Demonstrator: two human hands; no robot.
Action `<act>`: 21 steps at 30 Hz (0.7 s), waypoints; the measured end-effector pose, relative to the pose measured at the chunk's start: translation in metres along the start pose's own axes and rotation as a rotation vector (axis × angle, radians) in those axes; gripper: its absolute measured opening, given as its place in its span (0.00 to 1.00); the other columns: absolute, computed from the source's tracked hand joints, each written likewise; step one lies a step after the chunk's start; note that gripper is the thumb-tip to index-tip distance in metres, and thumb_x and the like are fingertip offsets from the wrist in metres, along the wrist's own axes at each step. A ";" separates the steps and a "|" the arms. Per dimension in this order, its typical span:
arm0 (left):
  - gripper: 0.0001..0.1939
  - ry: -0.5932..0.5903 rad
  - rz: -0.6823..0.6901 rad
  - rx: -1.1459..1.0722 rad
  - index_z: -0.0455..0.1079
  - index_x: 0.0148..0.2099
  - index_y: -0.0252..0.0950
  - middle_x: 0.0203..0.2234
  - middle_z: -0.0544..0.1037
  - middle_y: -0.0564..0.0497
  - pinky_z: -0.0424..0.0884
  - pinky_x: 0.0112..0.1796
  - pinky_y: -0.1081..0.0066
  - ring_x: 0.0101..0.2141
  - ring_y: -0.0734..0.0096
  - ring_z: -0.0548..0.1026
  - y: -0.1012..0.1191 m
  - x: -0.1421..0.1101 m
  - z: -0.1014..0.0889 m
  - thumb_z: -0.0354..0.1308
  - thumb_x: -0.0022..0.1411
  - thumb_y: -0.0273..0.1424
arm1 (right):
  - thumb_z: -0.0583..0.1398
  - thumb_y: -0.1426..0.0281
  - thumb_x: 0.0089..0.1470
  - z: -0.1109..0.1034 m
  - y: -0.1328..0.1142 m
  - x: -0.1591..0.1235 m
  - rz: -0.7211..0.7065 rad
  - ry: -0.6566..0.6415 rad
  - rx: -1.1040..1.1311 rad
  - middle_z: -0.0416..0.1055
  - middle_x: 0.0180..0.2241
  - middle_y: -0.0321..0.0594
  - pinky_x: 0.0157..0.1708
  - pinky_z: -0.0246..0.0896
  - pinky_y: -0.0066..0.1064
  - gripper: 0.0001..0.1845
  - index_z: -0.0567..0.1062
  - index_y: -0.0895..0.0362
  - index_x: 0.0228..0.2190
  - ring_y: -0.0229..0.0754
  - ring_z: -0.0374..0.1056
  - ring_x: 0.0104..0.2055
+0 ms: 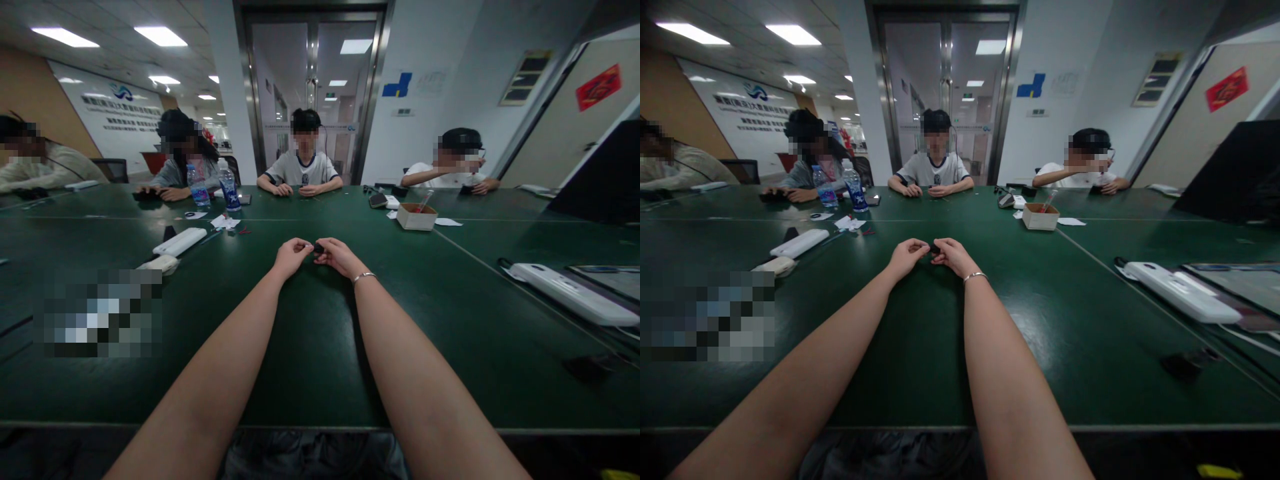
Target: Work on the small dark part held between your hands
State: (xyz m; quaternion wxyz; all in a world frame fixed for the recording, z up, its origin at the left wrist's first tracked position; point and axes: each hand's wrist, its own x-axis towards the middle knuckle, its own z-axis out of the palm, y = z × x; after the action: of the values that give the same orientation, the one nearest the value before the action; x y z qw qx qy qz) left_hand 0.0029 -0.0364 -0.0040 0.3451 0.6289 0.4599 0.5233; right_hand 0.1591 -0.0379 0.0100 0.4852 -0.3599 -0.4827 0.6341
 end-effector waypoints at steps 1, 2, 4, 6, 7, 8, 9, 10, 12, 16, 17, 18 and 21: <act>0.11 0.002 -0.002 -0.002 0.71 0.34 0.33 0.30 0.78 0.47 0.71 0.39 0.65 0.32 0.68 0.75 0.000 0.000 0.000 0.62 0.49 0.34 | 0.58 0.73 0.57 0.000 0.000 0.000 -0.002 0.001 -0.010 0.65 0.18 0.30 0.27 0.72 0.31 0.03 0.68 0.58 0.31 0.31 0.64 0.16; 0.11 0.001 -0.005 -0.005 0.71 0.34 0.33 0.30 0.78 0.47 0.71 0.39 0.66 0.32 0.69 0.75 0.000 0.000 0.000 0.62 0.49 0.34 | 0.58 0.72 0.57 0.001 0.000 0.000 -0.003 -0.001 -0.018 0.65 0.17 0.30 0.26 0.71 0.30 0.03 0.68 0.59 0.31 0.31 0.63 0.16; 0.11 -0.006 -0.011 -0.013 0.72 0.33 0.34 0.29 0.78 0.47 0.71 0.38 0.67 0.31 0.69 0.75 -0.002 0.001 0.000 0.63 0.49 0.34 | 0.59 0.74 0.56 0.000 0.000 0.000 -0.003 -0.005 -0.026 0.65 0.17 0.30 0.26 0.71 0.30 0.02 0.68 0.59 0.32 0.30 0.62 0.15; 0.11 -0.018 -0.014 -0.019 0.72 0.33 0.34 0.28 0.78 0.48 0.71 0.37 0.67 0.31 0.70 0.75 -0.003 0.001 0.000 0.63 0.48 0.34 | 0.58 0.78 0.54 -0.001 -0.001 -0.001 0.000 -0.011 -0.019 0.66 0.18 0.29 0.27 0.72 0.30 0.04 0.69 0.59 0.33 0.30 0.62 0.15; 0.11 -0.022 -0.015 -0.017 0.72 0.33 0.34 0.28 0.78 0.48 0.71 0.37 0.67 0.31 0.70 0.75 -0.003 0.001 0.000 0.63 0.48 0.34 | 0.58 0.79 0.53 -0.001 -0.001 -0.001 0.001 -0.015 -0.014 0.66 0.18 0.29 0.28 0.72 0.30 0.06 0.69 0.58 0.34 0.30 0.63 0.16; 0.11 -0.021 -0.014 -0.013 0.72 0.33 0.34 0.28 0.78 0.48 0.71 0.37 0.67 0.31 0.70 0.75 -0.003 0.001 0.000 0.63 0.48 0.34 | 0.58 0.80 0.53 -0.001 -0.001 -0.001 0.001 -0.017 -0.010 0.66 0.19 0.29 0.29 0.72 0.31 0.08 0.69 0.58 0.35 0.30 0.63 0.16; 0.10 -0.016 -0.011 -0.008 0.72 0.33 0.34 0.28 0.78 0.48 0.71 0.37 0.67 0.31 0.69 0.75 -0.002 0.000 0.000 0.63 0.49 0.34 | 0.58 0.81 0.52 -0.002 -0.001 -0.001 0.002 -0.016 -0.008 0.67 0.19 0.29 0.29 0.72 0.31 0.09 0.68 0.58 0.35 0.30 0.64 0.16; 0.10 -0.009 -0.008 -0.002 0.72 0.33 0.34 0.28 0.78 0.48 0.70 0.38 0.67 0.31 0.69 0.75 -0.002 0.000 0.000 0.63 0.49 0.34 | 0.59 0.80 0.53 -0.001 -0.001 -0.001 0.003 -0.014 -0.005 0.67 0.19 0.30 0.30 0.72 0.31 0.08 0.68 0.58 0.35 0.31 0.65 0.17; 0.10 0.009 -0.003 0.005 0.72 0.33 0.34 0.28 0.78 0.48 0.70 0.38 0.67 0.32 0.69 0.75 -0.001 0.000 0.000 0.63 0.49 0.34 | 0.59 0.76 0.54 -0.001 -0.001 0.000 0.007 -0.007 -0.006 0.67 0.19 0.30 0.29 0.72 0.31 0.04 0.68 0.58 0.33 0.32 0.66 0.18; 0.10 0.015 0.000 0.001 0.72 0.33 0.34 0.29 0.78 0.48 0.70 0.39 0.67 0.32 0.69 0.75 0.000 0.000 0.000 0.63 0.49 0.35 | 0.59 0.70 0.56 0.000 0.000 0.001 0.008 0.006 -0.035 0.64 0.16 0.30 0.25 0.71 0.30 0.05 0.68 0.58 0.30 0.31 0.63 0.16; 0.11 0.013 0.000 -0.001 0.72 0.33 0.34 0.29 0.78 0.48 0.70 0.39 0.67 0.32 0.69 0.75 -0.001 0.000 0.000 0.63 0.49 0.35 | 0.59 0.71 0.56 0.000 0.000 0.001 0.009 0.005 -0.037 0.64 0.16 0.30 0.25 0.71 0.29 0.04 0.68 0.58 0.31 0.31 0.62 0.15; 0.10 0.008 -0.001 -0.001 0.72 0.33 0.34 0.29 0.78 0.48 0.70 0.38 0.67 0.32 0.69 0.75 -0.001 0.000 0.000 0.63 0.49 0.35 | 0.59 0.73 0.56 0.000 0.000 0.001 0.011 0.003 -0.034 0.65 0.17 0.30 0.26 0.71 0.29 0.03 0.68 0.58 0.31 0.30 0.62 0.15; 0.10 -0.001 -0.006 0.017 0.72 0.34 0.34 0.28 0.78 0.48 0.70 0.38 0.67 0.31 0.69 0.75 -0.004 0.001 -0.001 0.62 0.49 0.34 | 0.59 0.79 0.54 -0.002 -0.001 -0.001 0.011 -0.015 -0.003 0.67 0.19 0.31 0.30 0.71 0.30 0.06 0.68 0.58 0.34 0.30 0.64 0.17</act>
State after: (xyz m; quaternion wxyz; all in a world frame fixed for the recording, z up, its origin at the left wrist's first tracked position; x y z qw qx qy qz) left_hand 0.0015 -0.0342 -0.0070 0.3418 0.6306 0.4660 0.5180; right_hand 0.1615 -0.0381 0.0104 0.4777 -0.3586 -0.4851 0.6386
